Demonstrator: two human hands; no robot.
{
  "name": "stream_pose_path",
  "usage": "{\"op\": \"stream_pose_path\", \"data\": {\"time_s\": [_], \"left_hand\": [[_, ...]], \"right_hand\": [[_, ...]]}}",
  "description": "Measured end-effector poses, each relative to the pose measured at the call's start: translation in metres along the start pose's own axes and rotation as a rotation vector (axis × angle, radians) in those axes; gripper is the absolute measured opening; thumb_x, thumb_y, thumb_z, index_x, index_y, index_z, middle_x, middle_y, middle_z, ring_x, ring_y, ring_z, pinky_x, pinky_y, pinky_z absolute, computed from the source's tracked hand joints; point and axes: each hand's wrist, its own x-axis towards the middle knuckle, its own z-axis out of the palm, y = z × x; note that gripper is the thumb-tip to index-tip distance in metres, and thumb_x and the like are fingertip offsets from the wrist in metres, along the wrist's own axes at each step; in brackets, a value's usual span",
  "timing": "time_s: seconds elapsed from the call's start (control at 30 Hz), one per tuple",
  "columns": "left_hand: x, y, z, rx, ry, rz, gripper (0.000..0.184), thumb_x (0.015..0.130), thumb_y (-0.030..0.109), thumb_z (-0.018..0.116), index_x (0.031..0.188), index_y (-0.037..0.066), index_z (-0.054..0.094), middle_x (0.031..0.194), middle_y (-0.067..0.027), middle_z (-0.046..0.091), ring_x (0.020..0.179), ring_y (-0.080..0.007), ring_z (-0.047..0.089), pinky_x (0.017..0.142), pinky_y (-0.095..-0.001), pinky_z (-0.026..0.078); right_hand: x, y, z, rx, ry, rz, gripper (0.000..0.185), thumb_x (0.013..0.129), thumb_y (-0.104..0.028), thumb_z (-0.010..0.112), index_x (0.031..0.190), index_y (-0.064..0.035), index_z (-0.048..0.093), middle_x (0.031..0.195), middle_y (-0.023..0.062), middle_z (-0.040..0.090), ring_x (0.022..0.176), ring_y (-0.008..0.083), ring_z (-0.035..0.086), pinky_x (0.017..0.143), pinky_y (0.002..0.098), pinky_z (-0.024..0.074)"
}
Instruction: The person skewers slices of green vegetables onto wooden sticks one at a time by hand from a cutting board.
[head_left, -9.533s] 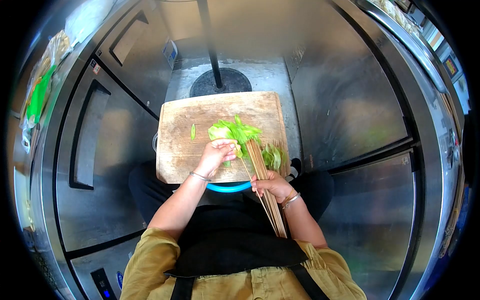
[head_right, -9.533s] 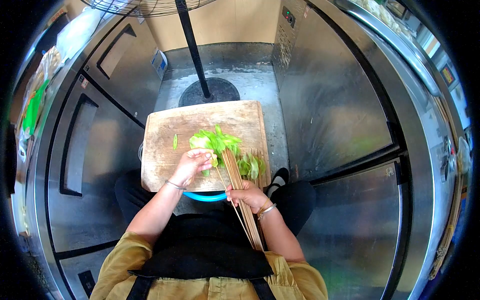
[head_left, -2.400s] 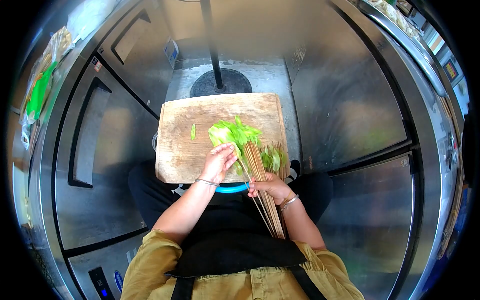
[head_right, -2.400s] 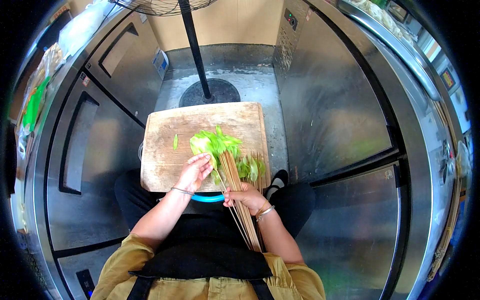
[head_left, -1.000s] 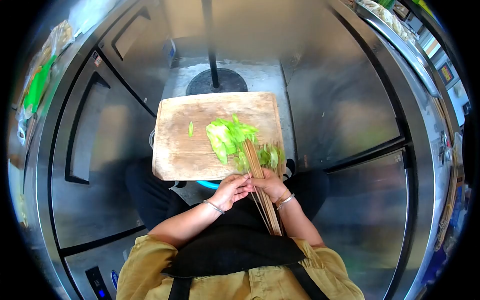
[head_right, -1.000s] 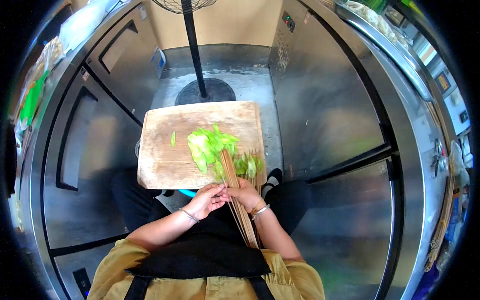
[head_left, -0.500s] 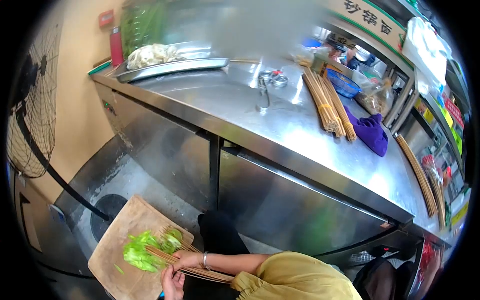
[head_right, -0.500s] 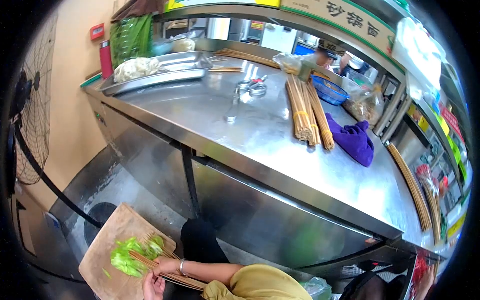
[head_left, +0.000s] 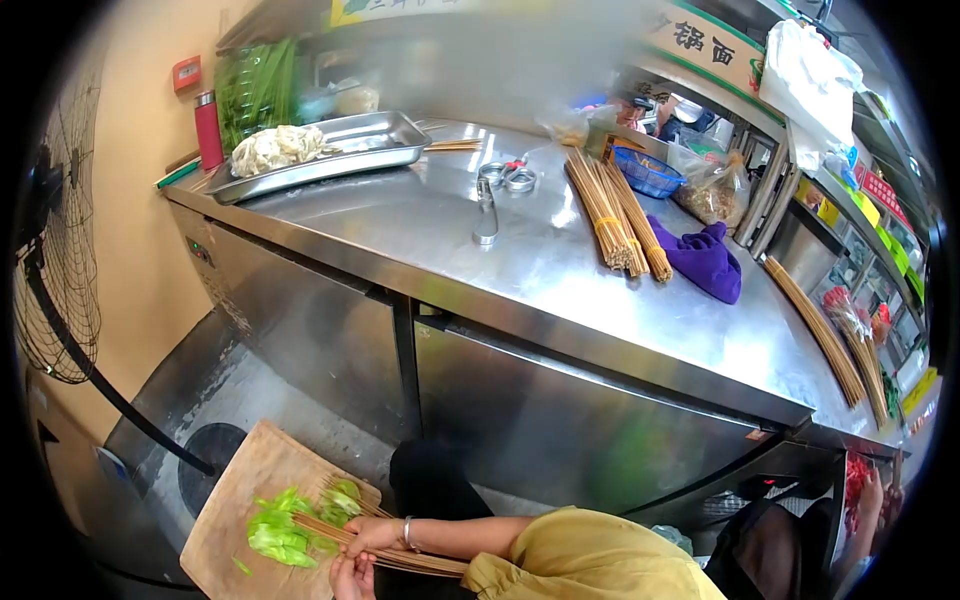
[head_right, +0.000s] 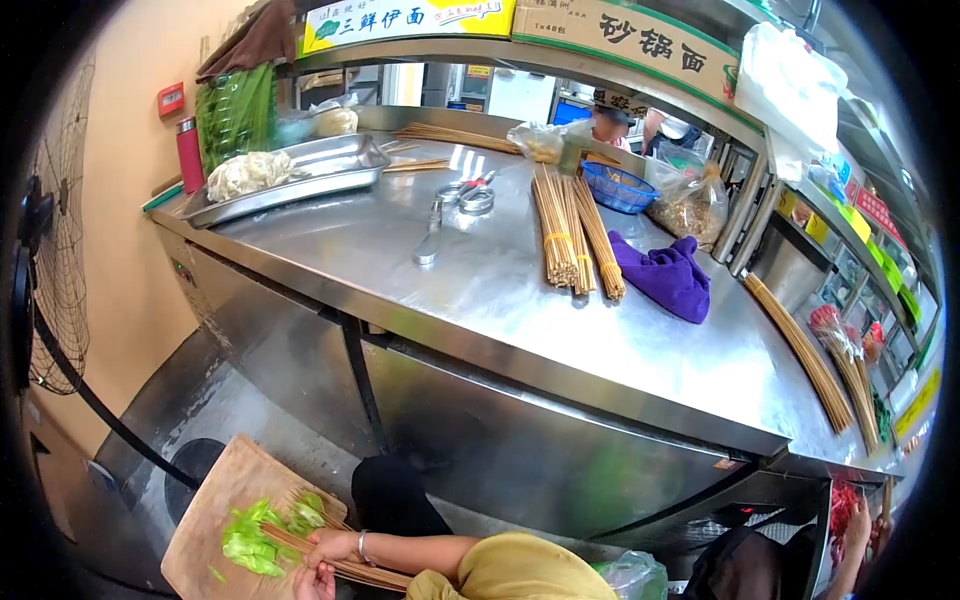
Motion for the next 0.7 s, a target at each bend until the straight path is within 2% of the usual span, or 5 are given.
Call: {"op": "stream_pose_path", "data": {"time_s": [0.1,0.3,0.5,0.6,0.7], "left_hand": [[0.008,-0.005,-0.011,-0.017,-0.112,0.056,0.023,0.084,0.007,0.051,0.106,-0.001,0.051,0.094,-0.0092,0.058,0.088,-0.0177,0.057,0.084,-0.0285,0.048],[0.022,0.002,0.000,0.110,0.018,0.081,0.009,0.085,0.010,0.051,0.092,0.004,0.053,0.080,-0.0054,0.056,0.073,-0.0132,0.055,0.070,-0.0223,0.050],[0.019,-0.008,-0.014,-0.098,-0.099,-0.256,0.008,0.084,0.016,0.054,0.084,0.008,0.053,0.081,-0.0033,0.056,0.075,-0.0136,0.055,0.067,-0.0211,0.049],[-0.012,-0.008,0.037,-0.173,-0.137,-0.212,0.013,0.083,0.016,0.056,0.090,0.005,0.055,0.090,-0.0058,0.057,0.082,-0.0182,0.055,0.071,-0.0269,0.048],[-0.005,-0.023,0.041,-0.164,-0.061,-0.247,0.039,0.086,0.044,0.042,0.113,0.017,0.043,0.122,-0.0086,0.042,0.111,-0.0230,0.039,0.093,-0.0461,0.031]], "right_hand": [[-0.002,-0.006,0.000,0.103,-0.049,0.051,0.023,0.071,-0.002,0.059,0.091,-0.0004,0.049,0.068,0.0022,0.056,0.051,0.0057,0.051,0.045,0.0180,0.0411],[-0.004,-0.017,-0.007,0.310,-0.102,0.136,0.019,0.072,-0.001,0.058,0.089,-0.0002,0.050,0.068,0.0077,0.059,0.051,0.0092,0.056,0.044,0.0190,0.0448],[0.013,0.006,-0.017,0.394,-0.144,0.169,0.016,0.070,0.003,0.057,0.086,-0.0006,0.052,0.069,0.0098,0.059,0.053,0.0094,0.056,0.041,0.0187,0.0441],[0.012,0.007,-0.015,0.425,-0.139,0.167,0.016,0.071,0.002,0.056,0.087,-0.0011,0.052,0.069,0.0092,0.058,0.052,0.0092,0.056,0.040,0.0178,0.0435],[0.007,0.002,-0.014,0.464,-0.145,0.208,0.016,0.072,0.002,0.056,0.087,-0.0017,0.052,0.070,0.0089,0.058,0.052,0.0091,0.055,0.039,0.0170,0.0431]]}}
